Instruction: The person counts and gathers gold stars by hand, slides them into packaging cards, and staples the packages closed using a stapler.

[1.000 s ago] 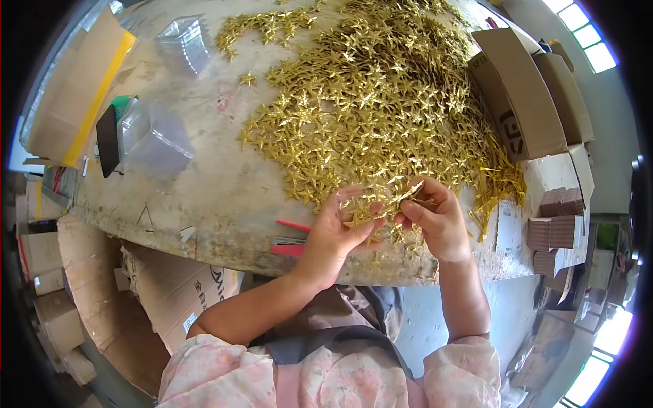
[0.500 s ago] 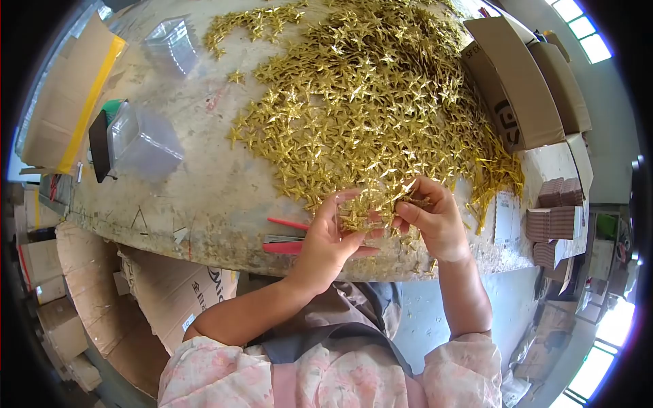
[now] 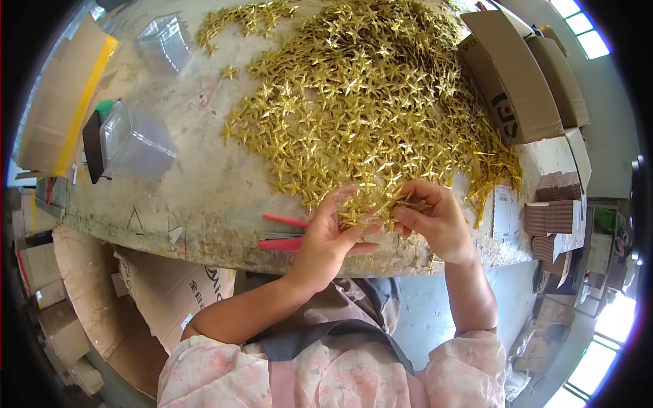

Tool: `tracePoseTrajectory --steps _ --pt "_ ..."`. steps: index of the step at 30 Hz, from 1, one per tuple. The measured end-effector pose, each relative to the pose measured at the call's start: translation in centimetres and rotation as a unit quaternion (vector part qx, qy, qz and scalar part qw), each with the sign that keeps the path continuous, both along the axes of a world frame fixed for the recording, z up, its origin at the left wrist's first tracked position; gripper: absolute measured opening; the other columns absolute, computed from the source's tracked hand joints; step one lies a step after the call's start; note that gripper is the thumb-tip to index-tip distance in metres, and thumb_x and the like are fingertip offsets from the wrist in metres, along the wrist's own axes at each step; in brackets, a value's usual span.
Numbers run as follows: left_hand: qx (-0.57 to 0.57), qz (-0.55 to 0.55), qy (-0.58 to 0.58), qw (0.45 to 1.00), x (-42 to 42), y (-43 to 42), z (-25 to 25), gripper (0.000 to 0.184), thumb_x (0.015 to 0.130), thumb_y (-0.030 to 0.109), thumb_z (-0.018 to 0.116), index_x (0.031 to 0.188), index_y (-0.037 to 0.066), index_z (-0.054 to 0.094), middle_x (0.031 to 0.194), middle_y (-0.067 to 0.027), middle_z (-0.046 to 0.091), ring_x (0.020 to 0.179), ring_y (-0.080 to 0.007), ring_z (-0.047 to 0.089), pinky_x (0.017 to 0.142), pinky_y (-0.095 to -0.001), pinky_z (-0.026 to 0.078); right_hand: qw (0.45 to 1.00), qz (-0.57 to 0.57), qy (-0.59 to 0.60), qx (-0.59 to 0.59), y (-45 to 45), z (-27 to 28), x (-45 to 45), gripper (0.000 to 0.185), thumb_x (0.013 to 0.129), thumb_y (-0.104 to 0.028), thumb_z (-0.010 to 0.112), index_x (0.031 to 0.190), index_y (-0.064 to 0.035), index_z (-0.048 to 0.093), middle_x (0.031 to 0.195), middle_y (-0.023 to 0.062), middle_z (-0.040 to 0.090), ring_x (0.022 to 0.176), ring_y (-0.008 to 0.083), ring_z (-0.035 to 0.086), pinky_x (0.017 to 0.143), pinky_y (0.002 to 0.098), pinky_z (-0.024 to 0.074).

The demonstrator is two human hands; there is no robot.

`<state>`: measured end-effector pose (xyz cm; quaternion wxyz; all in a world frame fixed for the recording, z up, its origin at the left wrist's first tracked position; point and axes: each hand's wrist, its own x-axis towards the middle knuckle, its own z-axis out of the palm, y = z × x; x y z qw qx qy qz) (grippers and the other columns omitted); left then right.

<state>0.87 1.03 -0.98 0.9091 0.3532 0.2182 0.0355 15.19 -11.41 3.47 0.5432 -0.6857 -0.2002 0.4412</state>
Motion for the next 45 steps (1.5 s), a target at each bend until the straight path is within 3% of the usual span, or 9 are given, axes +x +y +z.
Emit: tracePoseTrajectory --steps 4,7,13,19,27,31,34,43,45 --pt "0.000 0.003 -0.009 1.000 -0.2 -0.5 -0.2 0.052 0.090 -0.003 0.046 0.136 0.012 0.028 0.121 -0.0127 0.051 0.105 -0.0259 0.059 0.086 -0.0404 0.053 0.992 0.053 -0.092 -0.067 0.6 1.3 -0.9 0.022 0.081 -0.004 0.064 0.101 0.0048 0.062 0.070 0.0046 0.061 0.065 0.0113 0.060 0.059 0.0250 0.0492" --pt "-0.011 0.005 -0.010 1.000 -0.3 -0.6 -0.1 0.052 0.090 -0.004 0.045 0.137 0.013 0.028 0.122 -0.0117 0.051 0.106 -0.0252 0.058 0.088 -0.0409 0.053 0.975 0.100 -0.195 -0.042 0.9 1.3 -1.2 0.023 0.082 -0.001 0.061 0.104 0.0037 0.063 0.073 0.0076 0.062 0.067 0.0161 0.063 0.062 0.0269 0.0507" --pt "-0.037 0.008 -0.007 0.999 -0.6 -0.5 -0.4 0.053 0.091 -0.003 0.047 0.137 0.013 0.027 0.121 -0.0099 0.051 0.107 -0.0238 0.058 0.089 -0.0412 0.053 0.984 0.010 -0.180 0.012 1.3 1.2 -2.0 0.019 0.082 0.003 0.056 0.099 0.0023 0.064 0.081 0.0125 0.064 0.067 0.0173 0.064 0.060 0.0276 0.0510" --pt "-0.033 0.008 -0.009 0.999 -0.6 -0.4 -0.5 0.052 0.090 -0.002 0.048 0.136 0.012 0.028 0.121 -0.0095 0.051 0.108 -0.0227 0.058 0.087 -0.0396 0.054 0.963 0.087 -0.253 -0.029 0.2 1.0 -2.6 0.017 0.083 0.004 0.056 0.098 0.0018 0.064 0.079 0.0099 0.064 0.066 0.0146 0.064 0.057 0.0259 0.0500" --pt "-0.029 0.016 -0.012 0.999 -0.3 -0.4 -0.3 0.053 0.089 -0.004 0.046 0.136 0.011 0.028 0.123 -0.0135 0.051 0.111 -0.0212 0.054 0.086 -0.0387 0.055 0.978 0.027 -0.205 -0.017 -0.5 1.5 -3.4 0.014 0.084 0.003 0.056 0.097 0.0036 0.063 0.084 0.0104 0.066 0.064 0.0132 0.064 0.055 0.0238 0.0504" --pt "-0.032 0.020 -0.019 0.999 -0.4 -0.1 0.0 0.045 0.092 0.005 0.044 0.134 0.010 0.030 0.123 -0.0159 0.052 0.109 -0.0221 0.056 0.084 -0.0379 0.055 0.972 -0.036 -0.233 -0.005 -1.4 1.0 -4.0 0.014 0.083 0.004 0.057 0.095 0.0020 0.064 0.084 0.0111 0.066 0.064 0.0158 0.065 0.056 0.0250 0.0501" --pt "-0.044 0.030 -0.010 0.999 -0.4 0.2 -0.1 0.038 0.095 0.013 0.043 0.132 0.009 0.034 0.118 -0.0160 0.055 0.106 -0.0222 0.058 0.081 -0.0367 0.056 0.951 0.043 -0.307 -0.003 -1.6 0.4 -4.7 0.014 0.081 0.004 0.058 0.094 0.0008 0.064 0.083 0.0125 0.065 0.065 0.0194 0.065 0.056 0.0274 0.0495" --pt "-0.011 0.041 0.038 0.998 0.2 -0.3 -0.5 0.027 0.098 0.018 0.043 0.123 0.008 0.042 0.106 -0.0094 0.061 0.097 -0.0155 0.062 0.069 -0.0302 0.058 0.964 0.084 -0.252 0.011 -1.9 0.0 -5.0 0.015 0.084 0.001 0.058 0.098 0.0001 0.062 0.088 0.0127 0.066 0.065 0.0211 0.063 0.060 0.0289 0.0499" --pt "-0.013 0.033 0.042 0.998 0.1 -0.1 -0.7 0.029 0.097 0.020 0.044 0.124 0.008 0.042 0.106 -0.0094 0.060 0.098 -0.0159 0.061 0.069 -0.0315 0.058 0.998 0.022 -0.050 0.031 -2.3 0.0 -4.1 0.022 0.089 -0.005 0.054 0.109 0.0014 0.057 0.097 0.0140 0.065 0.073 0.0227 0.065 0.064 0.0297 0.0519"
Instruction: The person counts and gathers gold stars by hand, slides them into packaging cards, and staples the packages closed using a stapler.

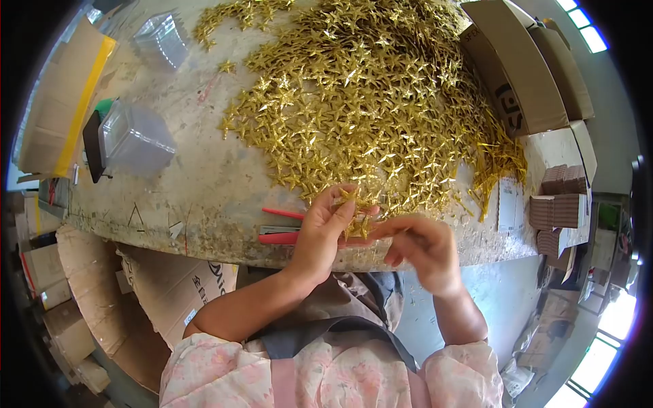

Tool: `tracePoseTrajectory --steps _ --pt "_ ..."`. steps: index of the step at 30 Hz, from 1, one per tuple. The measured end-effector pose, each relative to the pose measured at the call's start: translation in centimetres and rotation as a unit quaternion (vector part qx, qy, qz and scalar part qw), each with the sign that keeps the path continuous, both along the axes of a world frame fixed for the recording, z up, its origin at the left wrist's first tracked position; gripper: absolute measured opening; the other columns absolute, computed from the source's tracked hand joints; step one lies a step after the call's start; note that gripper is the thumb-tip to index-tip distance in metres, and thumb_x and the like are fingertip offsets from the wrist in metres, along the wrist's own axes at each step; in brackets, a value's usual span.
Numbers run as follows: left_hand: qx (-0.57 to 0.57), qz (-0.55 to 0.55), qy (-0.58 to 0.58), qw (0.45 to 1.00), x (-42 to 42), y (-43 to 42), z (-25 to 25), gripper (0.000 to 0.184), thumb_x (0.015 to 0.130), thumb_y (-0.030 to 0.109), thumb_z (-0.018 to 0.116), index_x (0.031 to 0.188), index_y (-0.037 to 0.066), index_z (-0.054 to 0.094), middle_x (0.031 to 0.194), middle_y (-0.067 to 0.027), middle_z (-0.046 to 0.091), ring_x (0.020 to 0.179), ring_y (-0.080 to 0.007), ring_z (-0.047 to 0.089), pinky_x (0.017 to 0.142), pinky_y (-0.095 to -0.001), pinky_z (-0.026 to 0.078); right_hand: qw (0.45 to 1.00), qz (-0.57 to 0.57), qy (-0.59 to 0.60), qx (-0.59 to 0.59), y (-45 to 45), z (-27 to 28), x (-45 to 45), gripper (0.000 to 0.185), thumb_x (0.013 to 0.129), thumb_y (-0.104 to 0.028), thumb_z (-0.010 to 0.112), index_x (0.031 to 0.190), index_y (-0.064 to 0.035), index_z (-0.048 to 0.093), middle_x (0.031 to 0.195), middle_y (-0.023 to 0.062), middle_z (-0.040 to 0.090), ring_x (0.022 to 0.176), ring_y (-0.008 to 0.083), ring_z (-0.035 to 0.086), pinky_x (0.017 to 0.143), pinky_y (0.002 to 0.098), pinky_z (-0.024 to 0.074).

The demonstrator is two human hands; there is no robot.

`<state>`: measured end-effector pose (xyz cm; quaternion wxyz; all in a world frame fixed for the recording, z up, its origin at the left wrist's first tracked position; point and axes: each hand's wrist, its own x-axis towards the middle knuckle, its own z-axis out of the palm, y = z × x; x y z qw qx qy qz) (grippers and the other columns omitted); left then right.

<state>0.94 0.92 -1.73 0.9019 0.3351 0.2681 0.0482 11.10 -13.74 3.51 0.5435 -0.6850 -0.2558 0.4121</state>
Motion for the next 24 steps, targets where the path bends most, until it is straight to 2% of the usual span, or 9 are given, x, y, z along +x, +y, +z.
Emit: tracePoseTrajectory --steps 1,4,5,8,14,20,24 --pt "0.000 -0.003 0.000 1.000 -0.1 0.1 0.1 0.031 0.097 0.022 0.044 0.125 0.009 0.041 0.109 -0.0104 0.059 0.100 -0.0175 0.060 0.072 -0.0336 0.057 0.994 -0.028 0.104 0.009 -0.1 0.0 0.4 0.025 0.091 -0.008 0.051 0.115 0.0020 0.054 0.101 0.0146 0.065 0.077 0.0236 0.065 0.066 0.0301 0.0529" --pt "0.000 -0.012 -0.002 1.000 -0.2 0.2 0.7 0.036 0.096 0.025 0.044 0.129 0.011 0.038 0.116 -0.0124 0.056 0.103 -0.0216 0.060 0.078 -0.0390 0.056 0.946 -0.098 0.279 0.137 -0.4 -1.2 1.0 0.040 0.096 -0.019 0.044 0.129 0.0045 0.041 0.114 0.0192 0.059 0.092 0.0285 0.065 0.074 0.0321 0.0544" --pt "0.000 -0.011 -0.002 1.000 -0.2 0.2 0.8 0.037 0.096 0.026 0.044 0.129 0.011 0.038 0.117 -0.0124 0.055 0.104 -0.0226 0.059 0.079 -0.0402 0.056 0.930 -0.078 0.316 0.170 -0.7 -1.4 1.3 0.048 0.097 -0.024 0.041 0.134 0.0056 0.032 0.122 0.0247 0.053 0.107 0.0331 0.059 0.081 0.0349 0.0530" --pt "-0.022 -0.008 -0.015 1.000 -0.2 0.3 0.6 0.037 0.096 0.025 0.043 0.129 0.010 0.037 0.119 -0.0128 0.054 0.106 -0.0255 0.059 0.081 -0.0424 0.055 0.894 -0.142 0.366 0.217 -1.0 -1.5 1.5 0.047 0.098 -0.023 0.039 0.133 0.0065 0.033 0.126 0.0265 0.049 0.114 0.0346 0.054 0.089 0.0389 0.0493" --pt "-0.026 -0.014 -0.022 0.999 -0.1 -0.1 0.6 0.037 0.097 0.026 0.041 0.130 0.009 0.035 0.119 -0.0135 0.055 0.107 -0.0278 0.058 0.081 -0.0439 0.055 0.941 -0.138 0.254 0.179 -1.0 -1.7 1.6 0.043 0.097 -0.015 0.037 0.134 0.0057 0.033 0.130 0.0256 0.045 0.118 0.0356 0.050 0.097 0.0411 0.0439" --pt "-0.045 -0.008 -0.036 0.998 -0.2 -0.2 0.6 0.036 0.098 0.028 0.040 0.130 0.010 0.036 0.119 -0.0120 0.055 0.105 -0.0248 0.058 0.082 -0.0440 0.054 0.955 -0.164 0.173 0.178 -0.5 -1.3 1.1 0.043 0.095 -0.011 0.038 0.133 0.0073 0.034 0.132 0.0259 0.044 0.120 0.0347 0.048 0.098 0.0400 0.0439" --pt "-0.069 -0.004 -0.051 0.996 -0.1 -0.2 0.8 0.036 0.099 0.030 0.038 0.128 0.010 0.037 0.118 -0.0115 0.055 0.104 -0.0245 0.058 0.082 -0.0447 0.053 0.954 -0.177 0.160 0.183 -0.1 -1.3 0.8 0.041 0.094 -0.006 0.036 0.133 0.0072 0.034 0.132 0.0258 0.043 0.121 0.0342 0.048 0.100 0.0402 0.0423"
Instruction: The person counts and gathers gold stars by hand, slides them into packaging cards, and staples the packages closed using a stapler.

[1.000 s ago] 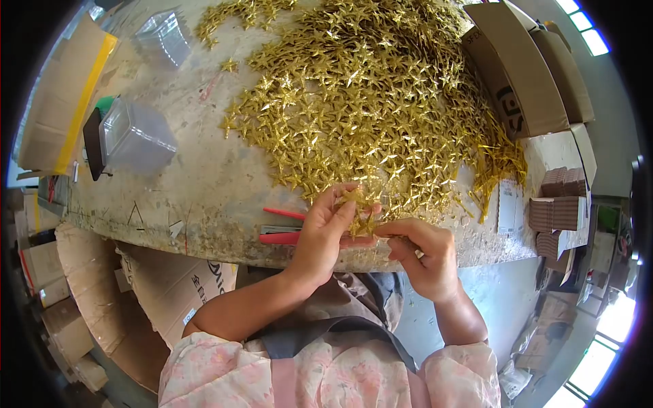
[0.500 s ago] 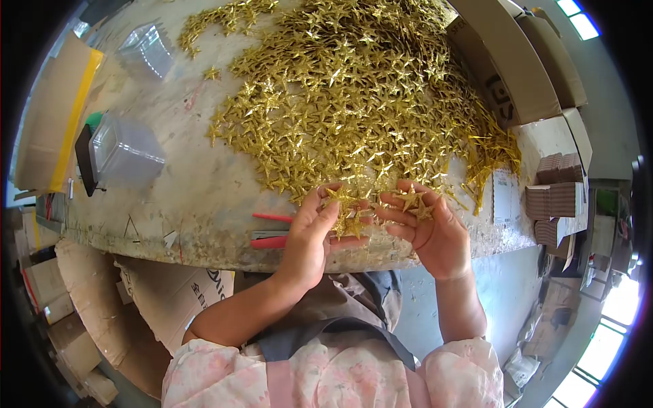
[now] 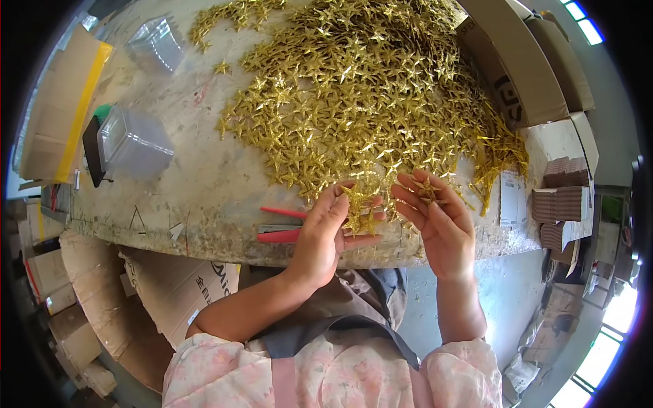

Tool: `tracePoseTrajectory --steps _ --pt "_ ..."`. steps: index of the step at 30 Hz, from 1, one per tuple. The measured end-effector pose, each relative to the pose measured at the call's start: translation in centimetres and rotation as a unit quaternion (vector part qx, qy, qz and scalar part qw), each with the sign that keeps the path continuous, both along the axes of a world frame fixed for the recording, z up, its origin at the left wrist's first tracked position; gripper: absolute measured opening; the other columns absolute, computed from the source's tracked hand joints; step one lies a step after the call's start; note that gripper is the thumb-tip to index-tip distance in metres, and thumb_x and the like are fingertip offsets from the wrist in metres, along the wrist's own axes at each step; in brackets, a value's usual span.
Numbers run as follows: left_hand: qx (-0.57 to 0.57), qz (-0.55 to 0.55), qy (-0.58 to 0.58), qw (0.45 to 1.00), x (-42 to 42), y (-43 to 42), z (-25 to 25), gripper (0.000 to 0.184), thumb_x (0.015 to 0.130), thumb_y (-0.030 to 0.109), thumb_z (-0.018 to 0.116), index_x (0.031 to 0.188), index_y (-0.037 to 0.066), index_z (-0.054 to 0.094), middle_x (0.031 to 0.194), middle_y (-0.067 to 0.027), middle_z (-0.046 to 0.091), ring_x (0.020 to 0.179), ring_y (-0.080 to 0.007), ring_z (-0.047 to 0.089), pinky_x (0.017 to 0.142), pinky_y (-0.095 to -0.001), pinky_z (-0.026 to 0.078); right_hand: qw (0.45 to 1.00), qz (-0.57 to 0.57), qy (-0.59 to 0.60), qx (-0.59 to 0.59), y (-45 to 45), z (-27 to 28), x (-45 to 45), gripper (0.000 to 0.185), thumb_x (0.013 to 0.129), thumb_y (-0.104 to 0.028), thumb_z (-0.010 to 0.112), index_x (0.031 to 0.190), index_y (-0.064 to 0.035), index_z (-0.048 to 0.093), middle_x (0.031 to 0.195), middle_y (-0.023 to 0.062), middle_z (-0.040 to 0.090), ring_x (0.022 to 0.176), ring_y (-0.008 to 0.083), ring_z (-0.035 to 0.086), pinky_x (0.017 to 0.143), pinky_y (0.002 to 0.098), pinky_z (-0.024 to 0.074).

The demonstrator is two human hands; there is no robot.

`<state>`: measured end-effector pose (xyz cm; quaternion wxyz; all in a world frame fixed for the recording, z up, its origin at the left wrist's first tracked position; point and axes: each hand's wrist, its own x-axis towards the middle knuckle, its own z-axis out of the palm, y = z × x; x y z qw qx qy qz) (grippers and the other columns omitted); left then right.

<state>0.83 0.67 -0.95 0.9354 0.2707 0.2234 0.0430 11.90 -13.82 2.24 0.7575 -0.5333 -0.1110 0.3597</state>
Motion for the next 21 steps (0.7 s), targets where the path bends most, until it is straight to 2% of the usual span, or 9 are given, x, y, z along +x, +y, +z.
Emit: tracePoseTrajectory --steps 2,5,8,9,12,13,16,20,21 --pt "0.008 -0.010 0.002 1.000 0.0 0.0 -0.2 0.040 0.098 0.035 0.037 0.131 0.011 0.035 0.120 -0.0126 0.055 0.108 -0.0259 0.057 0.083 -0.0437 0.053 1.000 -0.007 -0.023 -0.015 0.4 0.5 -0.3 0.040 0.093 -0.003 0.035 0.132 0.0062 0.036 0.132 0.0250 0.044 0.121 0.0337 0.048 0.100 0.0397 0.0417" --pt "-0.008 0.000 0.002 1.000 0.0 -0.3 -0.1 0.038 0.099 0.034 0.035 0.129 0.011 0.036 0.119 -0.0114 0.055 0.106 -0.0247 0.058 0.083 -0.0440 0.054 0.975 -0.026 -0.200 -0.097 0.9 0.6 -1.1 0.042 0.090 0.000 0.042 0.132 0.0047 0.038 0.132 0.0205 0.046 0.123 0.0317 0.046 0.101 0.0389 0.0389" --pt "-0.019 0.009 0.006 1.000 0.1 -0.6 0.2 0.037 0.100 0.034 0.035 0.128 0.010 0.038 0.119 -0.0101 0.054 0.105 -0.0232 0.058 0.082 -0.0443 0.054 0.856 0.065 -0.468 -0.208 1.6 1.0 -1.6 0.048 0.083 0.003 0.052 0.131 0.0034 0.041 0.131 0.0202 0.047 0.122 0.0344 0.047 0.100 0.0386 0.0394" --pt "-0.019 0.011 0.008 1.000 0.1 -0.6 0.3 0.037 0.100 0.034 0.034 0.128 0.010 0.038 0.120 -0.0099 0.054 0.105 -0.0230 0.058 0.082 -0.0443 0.054 0.870 0.073 -0.449 -0.188 2.0 1.5 -2.0 0.052 0.077 0.003 0.058 0.128 0.0030 0.045 0.130 0.0215 0.048 0.121 0.0379 0.047 0.099 0.0396 0.0395" --pt "-0.035 0.003 -0.003 0.999 0.1 -0.4 0.1 0.037 0.099 0.034 0.036 0.128 0.010 0.037 0.119 -0.0090 0.054 0.104 -0.0207 0.058 0.083 -0.0433 0.054 0.841 0.055 -0.506 -0.185 1.7 0.6 -1.4 0.049 0.077 0.001 0.059 0.124 0.0030 0.049 0.129 0.0211 0.049 0.119 0.0381 0.047 0.097 0.0416 0.0402" --pt "-0.024 0.007 0.004 1.000 0.0 -0.4 0.0 0.038 0.099 0.033 0.038 0.129 0.010 0.037 0.119 -0.0098 0.054 0.106 -0.0215 0.058 0.083 -0.0426 0.054 0.826 0.033 -0.527 -0.199 1.4 0.4 -1.2 0.043 0.074 -0.002 0.062 0.117 0.0016 0.055 0.126 0.0204 0.051 0.115 0.0372 0.050 0.094 0.0424 0.0417" --pt "0.017 0.012 0.027 0.999 0.1 -0.6 0.0 0.039 0.097 0.029 0.042 0.130 0.009 0.036 0.119 -0.0117 0.054 0.108 -0.0230 0.057 0.082 -0.0409 0.056 0.716 0.105 -0.642 -0.256 1.3 0.7 -1.1 0.036 0.072 -0.004 0.063 0.108 0.0001 0.060 0.121 0.0196 0.054 0.108 0.0363 0.054 0.089 0.0422 0.0439" --pt "0.079 0.012 0.036 0.996 0.5 -0.2 0.4 0.036 0.095 0.020 0.045 0.128 0.008 0.037 0.119 -0.0137 0.054 0.106 -0.0246 0.058 0.078 -0.0396 0.057 0.803 0.023 -0.557 -0.213 0.4 -1.8 0.4 0.025 0.070 -0.001 0.063 0.095 -0.0009 0.062 0.117 0.0175 0.056 0.109 0.0331 0.052 0.091 0.0409 0.0417" --pt "0.093 0.014 0.031 0.995 0.4 -0.1 0.5 0.036 0.095 0.019 0.046 0.128 0.008 0.037 0.119 -0.0145 0.055 0.105 -0.0254 0.059 0.077 -0.0393 0.058 0.810 0.006 -0.525 -0.261 0.2 -2.3 1.7 0.028 0.070 -0.004 0.067 0.097 -0.0018 0.061 0.114 0.0159 0.057 0.107 0.0304 0.051 0.090 0.0398 0.0416"
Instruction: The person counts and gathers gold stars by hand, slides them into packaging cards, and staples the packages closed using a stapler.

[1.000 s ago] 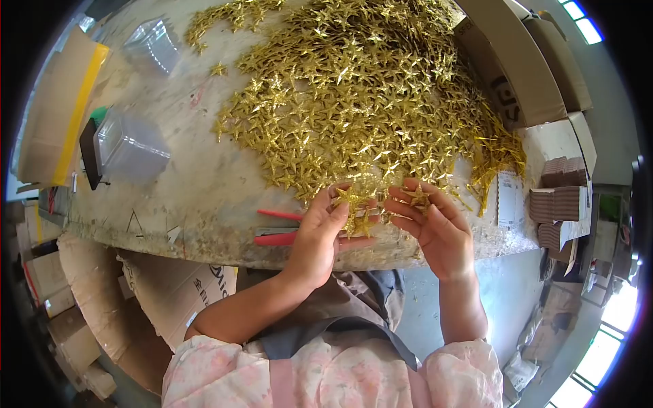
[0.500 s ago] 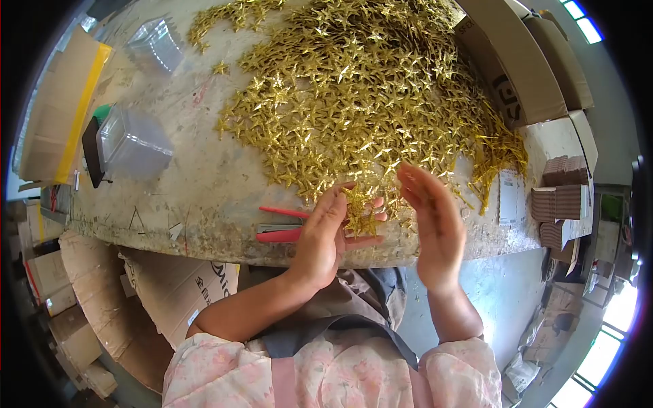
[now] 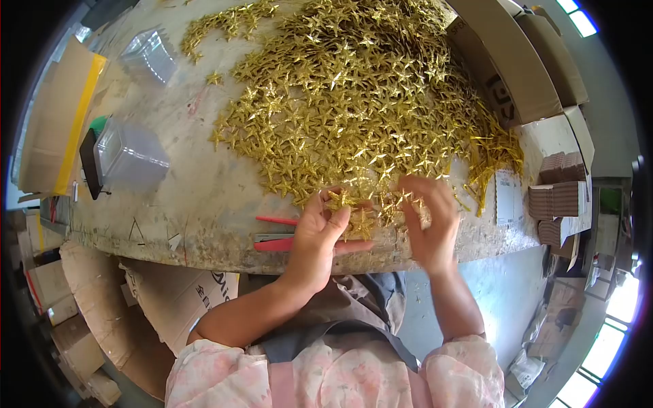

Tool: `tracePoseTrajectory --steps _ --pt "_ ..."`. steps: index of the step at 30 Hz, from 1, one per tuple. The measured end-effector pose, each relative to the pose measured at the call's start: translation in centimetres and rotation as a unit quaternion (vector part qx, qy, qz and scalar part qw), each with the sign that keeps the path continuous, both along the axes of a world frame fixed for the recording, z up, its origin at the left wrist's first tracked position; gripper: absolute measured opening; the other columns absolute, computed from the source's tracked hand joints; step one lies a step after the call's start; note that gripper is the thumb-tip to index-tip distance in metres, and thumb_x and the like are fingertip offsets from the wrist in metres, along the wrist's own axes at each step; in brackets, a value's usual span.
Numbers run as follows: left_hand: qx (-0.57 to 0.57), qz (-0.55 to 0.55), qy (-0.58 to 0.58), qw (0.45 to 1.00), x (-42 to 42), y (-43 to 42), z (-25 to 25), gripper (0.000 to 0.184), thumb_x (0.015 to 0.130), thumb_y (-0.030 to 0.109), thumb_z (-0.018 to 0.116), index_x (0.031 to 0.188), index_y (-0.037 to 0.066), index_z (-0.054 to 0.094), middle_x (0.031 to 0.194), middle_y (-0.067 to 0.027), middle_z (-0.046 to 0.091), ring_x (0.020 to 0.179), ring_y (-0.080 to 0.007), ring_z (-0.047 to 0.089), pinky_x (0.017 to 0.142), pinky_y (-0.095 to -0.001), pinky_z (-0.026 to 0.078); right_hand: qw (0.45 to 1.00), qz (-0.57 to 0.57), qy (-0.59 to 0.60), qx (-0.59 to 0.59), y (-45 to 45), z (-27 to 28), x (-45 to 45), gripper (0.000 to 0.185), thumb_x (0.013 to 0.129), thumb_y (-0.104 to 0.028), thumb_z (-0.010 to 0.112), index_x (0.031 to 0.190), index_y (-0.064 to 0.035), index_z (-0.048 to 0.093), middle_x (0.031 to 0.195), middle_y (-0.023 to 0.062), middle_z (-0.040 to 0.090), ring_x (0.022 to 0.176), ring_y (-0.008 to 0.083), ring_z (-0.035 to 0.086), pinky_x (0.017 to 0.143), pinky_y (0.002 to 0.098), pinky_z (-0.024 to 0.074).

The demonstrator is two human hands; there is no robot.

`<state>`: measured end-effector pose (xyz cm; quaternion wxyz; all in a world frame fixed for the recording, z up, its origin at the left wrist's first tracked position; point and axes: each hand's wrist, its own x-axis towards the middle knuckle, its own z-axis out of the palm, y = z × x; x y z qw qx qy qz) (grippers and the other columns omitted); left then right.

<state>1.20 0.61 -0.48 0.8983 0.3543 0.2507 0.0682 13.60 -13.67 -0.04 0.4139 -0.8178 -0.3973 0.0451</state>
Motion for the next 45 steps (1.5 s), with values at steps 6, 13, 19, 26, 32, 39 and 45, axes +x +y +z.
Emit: tracePoseTrajectory --steps 6,13,19,26,32,39,45 --pt "-0.018 -0.013 0.007 1.000 -0.4 0.6 0.5 0.035 0.094 0.016 0.045 0.127 0.009 0.038 0.118 -0.0185 0.056 0.101 -0.0299 0.061 0.074 -0.0394 0.058 0.958 -0.112 -0.155 -0.216 3.4 -1.5 5.7 0.045 0.072 -0.013 0.072 0.113 -0.0052 0.056 0.101 0.0139 0.057 0.098 0.0308 0.054 0.085 0.0412 0.0447" --pt "-0.023 -0.018 0.014 0.999 -0.4 0.7 0.4 0.035 0.094 0.016 0.045 0.127 0.009 0.038 0.118 -0.0183 0.056 0.102 -0.0303 0.061 0.073 -0.0390 0.058 0.972 -0.070 -0.117 -0.190 5.3 -2.9 7.9 0.034 0.074 -0.017 0.073 0.102 -0.0044 0.060 0.096 0.0146 0.058 0.094 0.0304 0.056 0.081 0.0401 0.0467" --pt "-0.035 -0.009 0.002 0.999 -0.5 1.1 0.3 0.036 0.094 0.016 0.046 0.128 0.009 0.038 0.118 -0.0187 0.056 0.103 -0.0311 0.060 0.074 -0.0391 0.058 0.985 -0.119 -0.097 -0.075 4.3 -3.8 9.2 0.016 0.078 -0.010 0.066 0.092 -0.0027 0.065 0.083 0.0115 0.064 0.073 0.0254 0.063 0.067 0.0356 0.0503" --pt "-0.036 -0.011 -0.004 0.999 -0.5 1.3 0.3 0.036 0.094 0.016 0.045 0.128 0.008 0.038 0.118 -0.0187 0.056 0.103 -0.0314 0.060 0.074 -0.0390 0.058 0.935 -0.134 0.305 0.122 2.5 -3.1 10.0 0.017 0.085 -0.011 0.061 0.095 0.0030 0.062 0.075 0.0040 0.063 0.065 0.0121 0.062 0.056 0.0223 0.0474" --pt "-0.043 -0.015 -0.006 0.999 -0.4 1.2 0.6 0.032 0.094 0.014 0.045 0.125 0.007 0.038 0.118 -0.0166 0.056 0.101 -0.0276 0.061 0.076 -0.0393 0.058 0.873 -0.129 0.440 0.168 1.6 -1.9 9.0 0.014 0.086 -0.008 0.059 0.097 0.0021 0.059 0.072 0.0044 0.062 0.063 0.0119 0.062 0.051 0.0229 0.0464" --pt "-0.032 -0.017 0.002 0.999 -0.1 0.9 0.4 0.038 0.093 0.014 0.045 0.130 0.009 0.037 0.118 -0.0195 0.056 0.103 -0.0323 0.060 0.074 -0.0395 0.058 0.955 -0.147 0.256 0.015 1.9 -1.6 7.9 0.018 0.085 -0.003 0.060 0.103 0.0004 0.062 0.074 0.0052 0.064 0.061 0.0086 0.060 0.052 0.0208 0.0468" --pt "-0.032 -0.016 0.000 0.999 0.0 0.9 0.4 0.038 0.093 0.015 0.046 0.130 0.008 0.037 0.118 -0.0197 0.056 0.103 -0.0325 0.060 0.074 -0.0394 0.058 0.975 -0.114 0.187 -0.025 1.4 -1.8 8.5 0.026 0.080 -0.003 0.065 0.106 -0.0024 0.064 0.079 0.0056 0.066 0.067 0.0102 0.061 0.058 0.0237 0.0493"
